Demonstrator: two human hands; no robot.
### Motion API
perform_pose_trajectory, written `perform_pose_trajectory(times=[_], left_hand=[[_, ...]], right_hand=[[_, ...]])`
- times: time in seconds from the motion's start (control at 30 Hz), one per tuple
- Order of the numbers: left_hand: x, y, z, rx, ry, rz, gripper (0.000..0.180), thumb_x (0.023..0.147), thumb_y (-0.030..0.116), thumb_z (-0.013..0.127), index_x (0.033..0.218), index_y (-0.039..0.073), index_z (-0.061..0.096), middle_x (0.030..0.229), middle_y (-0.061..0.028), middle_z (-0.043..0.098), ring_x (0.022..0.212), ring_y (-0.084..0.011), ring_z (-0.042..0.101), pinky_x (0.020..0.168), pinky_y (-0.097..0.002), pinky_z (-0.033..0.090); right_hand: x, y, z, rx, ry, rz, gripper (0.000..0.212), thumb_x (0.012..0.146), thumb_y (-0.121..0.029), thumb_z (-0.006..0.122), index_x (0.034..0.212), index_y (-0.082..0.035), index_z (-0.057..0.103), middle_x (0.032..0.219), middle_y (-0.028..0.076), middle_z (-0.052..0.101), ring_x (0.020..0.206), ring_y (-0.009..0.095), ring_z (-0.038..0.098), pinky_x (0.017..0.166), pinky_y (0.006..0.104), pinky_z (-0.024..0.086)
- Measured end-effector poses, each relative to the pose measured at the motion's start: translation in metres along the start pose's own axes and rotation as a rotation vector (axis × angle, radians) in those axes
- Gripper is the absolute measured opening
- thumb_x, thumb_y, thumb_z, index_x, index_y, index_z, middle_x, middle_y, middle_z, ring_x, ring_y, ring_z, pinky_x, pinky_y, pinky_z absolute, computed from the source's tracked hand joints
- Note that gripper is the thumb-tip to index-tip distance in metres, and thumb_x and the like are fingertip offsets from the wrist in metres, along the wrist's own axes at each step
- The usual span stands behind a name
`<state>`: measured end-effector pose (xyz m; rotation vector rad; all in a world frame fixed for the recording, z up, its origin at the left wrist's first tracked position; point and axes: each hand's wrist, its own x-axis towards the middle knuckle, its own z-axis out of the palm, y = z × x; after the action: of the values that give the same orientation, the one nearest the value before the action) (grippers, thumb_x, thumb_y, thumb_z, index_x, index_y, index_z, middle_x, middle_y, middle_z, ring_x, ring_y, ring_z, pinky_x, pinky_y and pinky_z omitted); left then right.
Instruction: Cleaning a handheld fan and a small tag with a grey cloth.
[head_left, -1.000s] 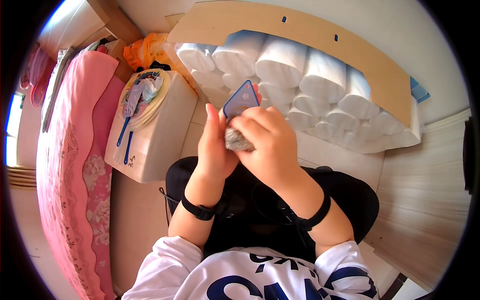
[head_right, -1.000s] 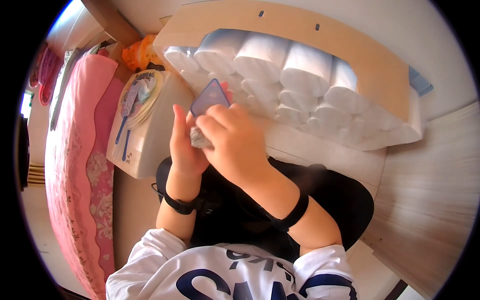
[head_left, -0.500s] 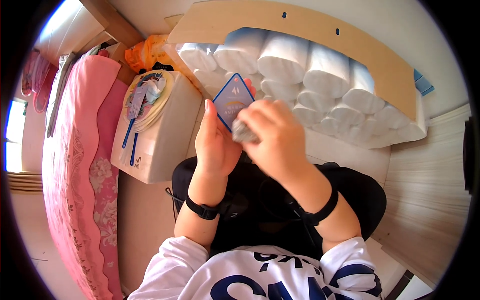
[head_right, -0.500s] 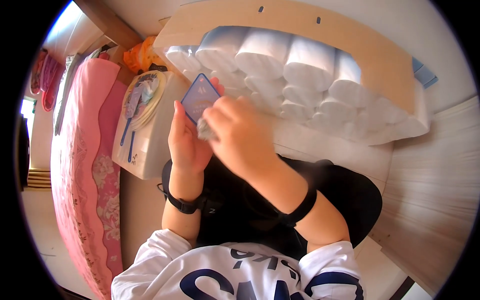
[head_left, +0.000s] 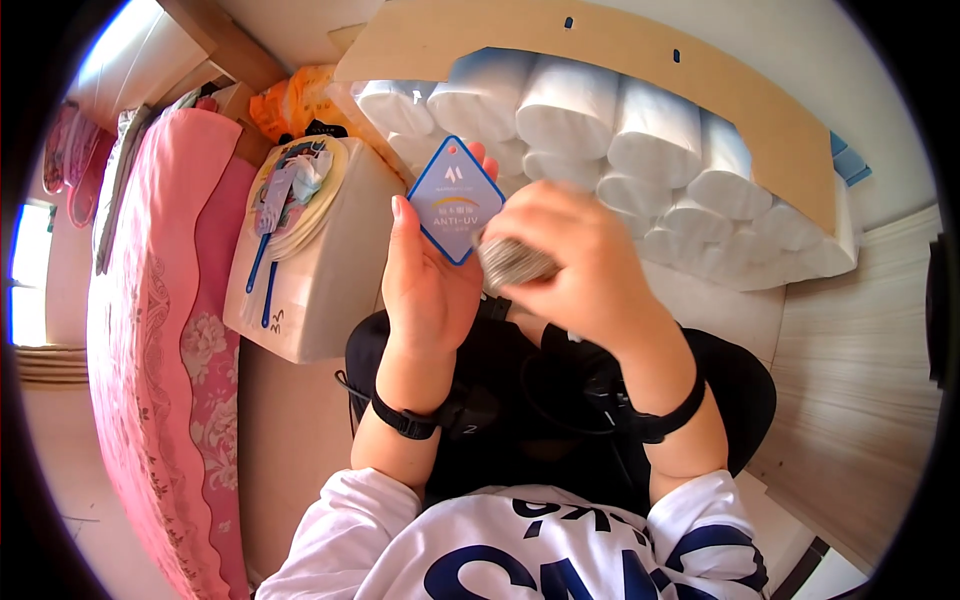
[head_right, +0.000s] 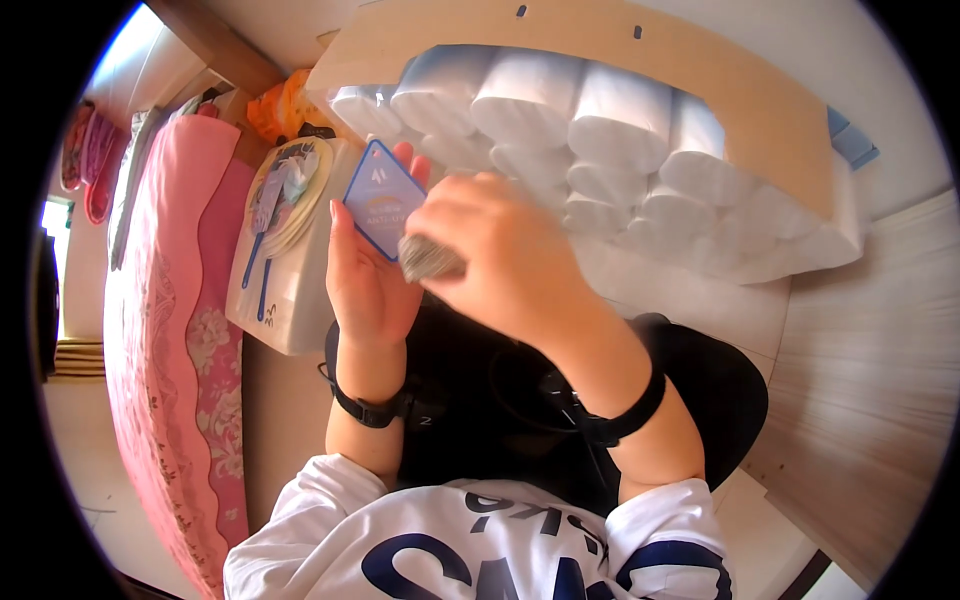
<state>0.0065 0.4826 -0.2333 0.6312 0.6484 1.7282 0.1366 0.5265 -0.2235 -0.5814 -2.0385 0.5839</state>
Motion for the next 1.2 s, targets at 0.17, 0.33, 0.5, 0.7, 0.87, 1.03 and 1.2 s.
perform_pose_trajectory(times=[0.17, 0.33, 0.5, 0.7, 0.87, 1.03, 1.2], left_hand=[[0.001, -0.002, -0.004, -0.075, -0.002, -0.035, 0.056, 0.099, 0.040, 0.020, 0.133, -0.002, 0.035, 0.135, -0.0183, 0.042, 0.126, -0.0293, 0.040, 0.106, -0.0400, 0.031], [-0.005, -0.005, 0.002, 0.055, -0.090, -0.022, 0.049, 0.099, 0.035, 0.026, 0.134, 0.001, 0.032, 0.137, -0.0202, 0.038, 0.125, -0.0312, 0.040, 0.104, -0.0411, 0.034], [-0.009, -0.010, -0.005, 0.208, 0.069, 0.132, 0.039, 0.094, 0.015, 0.044, 0.132, 0.007, 0.037, 0.136, -0.0203, 0.038, 0.119, -0.0271, 0.046, 0.099, -0.0374, 0.039], [-0.005, -0.009, -0.013, 0.246, -0.158, 0.138, 0.045, 0.097, 0.034, 0.040, 0.125, -0.002, 0.044, 0.131, -0.0183, 0.046, 0.124, -0.0244, 0.040, 0.104, -0.0362, 0.033], [-0.009, -0.008, -0.006, 0.195, -0.305, 0.080, 0.076, 0.093, 0.059, 0.027, 0.139, -0.001, 0.027, 0.144, -0.0157, 0.030, 0.133, -0.0266, 0.029, 0.110, -0.0381, 0.020], [-0.008, -0.006, -0.004, 0.285, -0.233, 0.046, 0.072, 0.094, 0.056, 0.020, 0.139, 0.000, 0.026, 0.143, -0.0190, 0.031, 0.133, -0.0304, 0.029, 0.110, -0.0409, 0.022], [-0.007, -0.012, -0.003, 0.327, -0.264, 0.111, 0.066, 0.098, 0.048, 0.024, 0.137, -0.005, 0.028, 0.139, -0.0161, 0.036, 0.129, -0.0252, 0.035, 0.106, -0.0370, 0.029]], right_hand=[[0.002, 0.008, -0.013, 0.223, 0.232, 0.212, 0.026, 0.061, 0.005, 0.066, 0.085, -0.004, 0.061, 0.087, 0.007, 0.060, 0.082, 0.021, 0.059, 0.071, 0.0292, 0.047], [0.001, 0.000, 0.001, 0.268, 0.114, 0.061, 0.031, 0.059, 0.004, 0.067, 0.089, -0.003, 0.062, 0.089, 0.008, 0.060, 0.081, 0.023, 0.059, 0.074, 0.0295, 0.047], [-0.004, -0.013, 0.024, 0.173, 0.200, -0.008, 0.032, 0.059, -0.001, 0.072, 0.089, -0.006, 0.063, 0.089, 0.008, 0.060, 0.077, 0.025, 0.058, 0.067, 0.0310, 0.048], [-0.004, -0.004, 0.025, 0.033, 0.342, -0.008, 0.034, 0.056, 0.002, 0.072, 0.088, -0.005, 0.062, 0.087, 0.008, 0.060, 0.076, 0.025, 0.059, 0.066, 0.0309, 0.048], [-0.004, -0.002, 0.021, -0.047, 0.378, 0.041, 0.036, 0.053, 0.004, 0.071, 0.087, -0.005, 0.061, 0.085, 0.009, 0.060, 0.077, 0.027, 0.059, 0.067, 0.0324, 0.048], [-0.009, -0.009, 0.028, -0.124, 0.245, -0.054, 0.039, 0.051, 0.000, 0.074, 0.087, -0.008, 0.061, 0.085, 0.008, 0.059, 0.076, 0.029, 0.057, 0.065, 0.0342, 0.047], [-0.002, -0.002, 0.010, -0.256, 0.351, 0.036, 0.037, 0.051, 0.001, 0.072, 0.085, -0.008, 0.060, 0.083, 0.007, 0.058, 0.074, 0.028, 0.055, 0.062, 0.0350, 0.046]])
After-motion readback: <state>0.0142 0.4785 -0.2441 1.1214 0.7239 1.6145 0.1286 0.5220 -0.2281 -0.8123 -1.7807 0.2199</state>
